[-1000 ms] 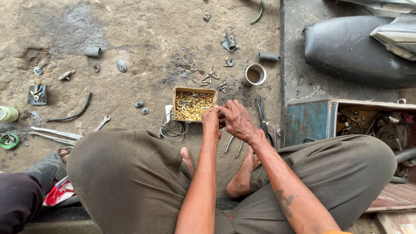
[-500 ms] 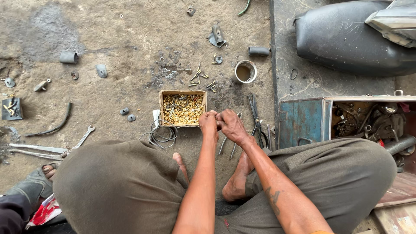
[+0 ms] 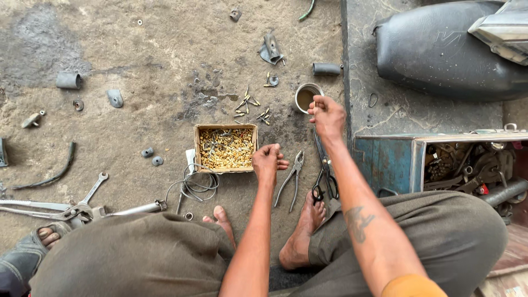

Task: The person sits on the floor and assembles small metal pins by inserting a pin into a rubber grommet. They use pliers to crimp the pin and scissors to trim the excess length, repeating the process for multiple units.

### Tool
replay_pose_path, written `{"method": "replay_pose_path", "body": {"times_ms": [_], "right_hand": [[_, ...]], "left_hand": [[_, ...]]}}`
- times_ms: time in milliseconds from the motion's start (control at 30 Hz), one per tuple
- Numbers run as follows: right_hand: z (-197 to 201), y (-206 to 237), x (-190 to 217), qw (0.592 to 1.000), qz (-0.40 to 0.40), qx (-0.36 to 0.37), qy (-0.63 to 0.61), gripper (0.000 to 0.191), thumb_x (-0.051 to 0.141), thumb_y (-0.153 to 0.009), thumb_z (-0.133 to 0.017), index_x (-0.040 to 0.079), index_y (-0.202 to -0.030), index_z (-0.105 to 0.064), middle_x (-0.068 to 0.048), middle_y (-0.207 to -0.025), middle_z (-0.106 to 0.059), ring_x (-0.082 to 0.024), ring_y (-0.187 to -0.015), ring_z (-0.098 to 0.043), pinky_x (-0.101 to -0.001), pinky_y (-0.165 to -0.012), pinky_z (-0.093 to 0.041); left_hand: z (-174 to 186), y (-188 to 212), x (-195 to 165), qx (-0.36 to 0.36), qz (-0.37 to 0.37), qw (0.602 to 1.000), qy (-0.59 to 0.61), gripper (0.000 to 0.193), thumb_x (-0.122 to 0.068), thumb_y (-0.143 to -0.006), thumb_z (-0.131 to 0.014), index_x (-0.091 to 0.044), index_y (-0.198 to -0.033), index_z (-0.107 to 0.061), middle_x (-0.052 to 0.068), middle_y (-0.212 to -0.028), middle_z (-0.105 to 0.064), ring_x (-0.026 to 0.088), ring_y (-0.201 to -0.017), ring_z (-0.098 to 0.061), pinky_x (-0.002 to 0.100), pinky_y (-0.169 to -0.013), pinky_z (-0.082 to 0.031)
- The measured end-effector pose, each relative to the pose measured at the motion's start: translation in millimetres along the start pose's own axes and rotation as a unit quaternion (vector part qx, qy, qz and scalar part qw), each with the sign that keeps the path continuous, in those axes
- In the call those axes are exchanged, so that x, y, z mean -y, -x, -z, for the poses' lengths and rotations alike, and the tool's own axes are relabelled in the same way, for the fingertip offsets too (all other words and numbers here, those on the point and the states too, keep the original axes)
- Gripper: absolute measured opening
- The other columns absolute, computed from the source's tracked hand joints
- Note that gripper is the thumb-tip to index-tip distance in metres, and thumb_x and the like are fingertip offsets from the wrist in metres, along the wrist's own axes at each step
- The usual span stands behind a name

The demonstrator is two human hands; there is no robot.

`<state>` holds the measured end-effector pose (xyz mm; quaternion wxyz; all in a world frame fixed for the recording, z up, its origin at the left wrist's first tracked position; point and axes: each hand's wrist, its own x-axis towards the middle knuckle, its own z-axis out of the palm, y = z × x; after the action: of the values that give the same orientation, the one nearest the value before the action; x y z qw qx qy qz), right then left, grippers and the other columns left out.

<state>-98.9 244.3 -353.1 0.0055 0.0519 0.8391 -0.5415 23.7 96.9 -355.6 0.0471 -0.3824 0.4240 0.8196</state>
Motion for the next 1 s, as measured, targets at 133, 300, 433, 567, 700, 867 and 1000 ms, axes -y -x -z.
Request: {"method": "replay_pose_path", "body": {"times_ms": [133, 300, 433, 567, 700, 867, 1000], "right_hand": [[-3.8, -38.6, 15.0, 0.909, 0.173, 0.085, 0.369, 0.025, 0.003, -0.084, -0.066, 0.012, -0.103, -0.079, -0.014, -0.095, -0.077, -0.03, -0.083, -0.074, -0.0455, -0.072, -0.058], [-22.9, -64.2, 21.6, 0.796, 0.11, 0.259, 0.536, 0.023, 0.009, -0.08, -0.062, 0.012, -0.097, -0.078, -0.019, -0.098, -0.074, -0.039, -0.093, -0.072, -0.0509, -0.081, -0.057], [-33.0, -76.3, 13.9, 0.768, 0.112, 0.284, 0.563, 0.02, 0.011, -0.081, -0.064, 0.011, -0.097, -0.077, -0.021, -0.1, -0.074, -0.04, -0.094, -0.072, -0.0505, -0.083, -0.058], [-35.9, -84.1, 10.9, 0.771, 0.089, 0.3, 0.554, 0.02, 0.01, -0.08, -0.065, 0.01, -0.096, -0.077, -0.021, -0.1, -0.074, -0.039, -0.094, -0.072, -0.0497, -0.083, -0.058], [-32.7, -86.3, 17.3, 0.77, 0.112, 0.304, 0.55, 0.024, 0.009, -0.08, -0.063, 0.013, -0.098, -0.079, -0.02, -0.101, -0.074, -0.038, -0.096, -0.072, -0.0498, -0.084, -0.057], [-5.7, -86.6, 34.8, 0.798, 0.111, 0.307, 0.506, 0.022, 0.012, -0.086, -0.062, 0.012, -0.1, -0.078, -0.016, -0.097, -0.075, -0.034, -0.089, -0.072, -0.0493, -0.078, -0.056], [29.6, -81.6, 71.7, 0.804, 0.14, 0.313, 0.485, 0.017, 0.014, -0.091, -0.064, 0.007, -0.1, -0.076, -0.017, -0.09, -0.076, -0.031, -0.087, -0.073, -0.0442, -0.077, -0.055]], "left_hand": [[-2.2, 3.7, -5.0, 0.015, 0.008, 1.0, -0.02, 0.025, -0.014, -0.094, -0.073, 0.007, -0.108, -0.071, 0.011, -0.077, -0.068, 0.02, -0.052, -0.068, 0.03, -0.044, -0.056], [-1.6, -2.6, -4.8, 0.021, -0.009, 1.0, -0.009, 0.024, -0.005, -0.091, -0.072, 0.008, -0.111, -0.072, 0.011, -0.084, -0.073, 0.019, -0.063, -0.073, 0.029, -0.054, -0.062], [0.7, -6.0, -3.4, 0.026, -0.009, 1.0, 0.007, 0.022, -0.004, -0.09, -0.073, 0.007, -0.109, -0.073, 0.011, -0.086, -0.075, 0.019, -0.065, -0.073, 0.03, -0.056, -0.063], [0.1, -6.4, -6.5, 0.022, -0.003, 0.999, 0.028, 0.023, -0.006, -0.089, -0.076, 0.007, -0.108, -0.073, 0.013, -0.082, -0.074, 0.021, -0.066, -0.074, 0.031, -0.057, -0.063], [-3.6, -8.1, -15.6, 0.028, -0.012, 0.998, 0.054, 0.023, -0.009, -0.091, -0.075, 0.006, -0.109, -0.074, 0.013, -0.082, -0.074, 0.021, -0.068, -0.075, 0.032, -0.06, -0.064], [-6.6, -12.8, -25.3, 0.041, -0.01, 0.995, 0.092, 0.021, -0.011, -0.094, -0.071, 0.003, -0.109, -0.072, 0.012, -0.085, -0.074, 0.023, -0.073, -0.076, 0.033, -0.063, -0.065], [-12.2, -9.7, -31.4, 0.058, -0.003, 0.989, 0.134, 0.022, -0.019, -0.098, -0.067, 0.001, -0.107, -0.069, 0.012, -0.089, -0.075, 0.024, -0.078, -0.078, 0.033, -0.067, -0.065]]}}
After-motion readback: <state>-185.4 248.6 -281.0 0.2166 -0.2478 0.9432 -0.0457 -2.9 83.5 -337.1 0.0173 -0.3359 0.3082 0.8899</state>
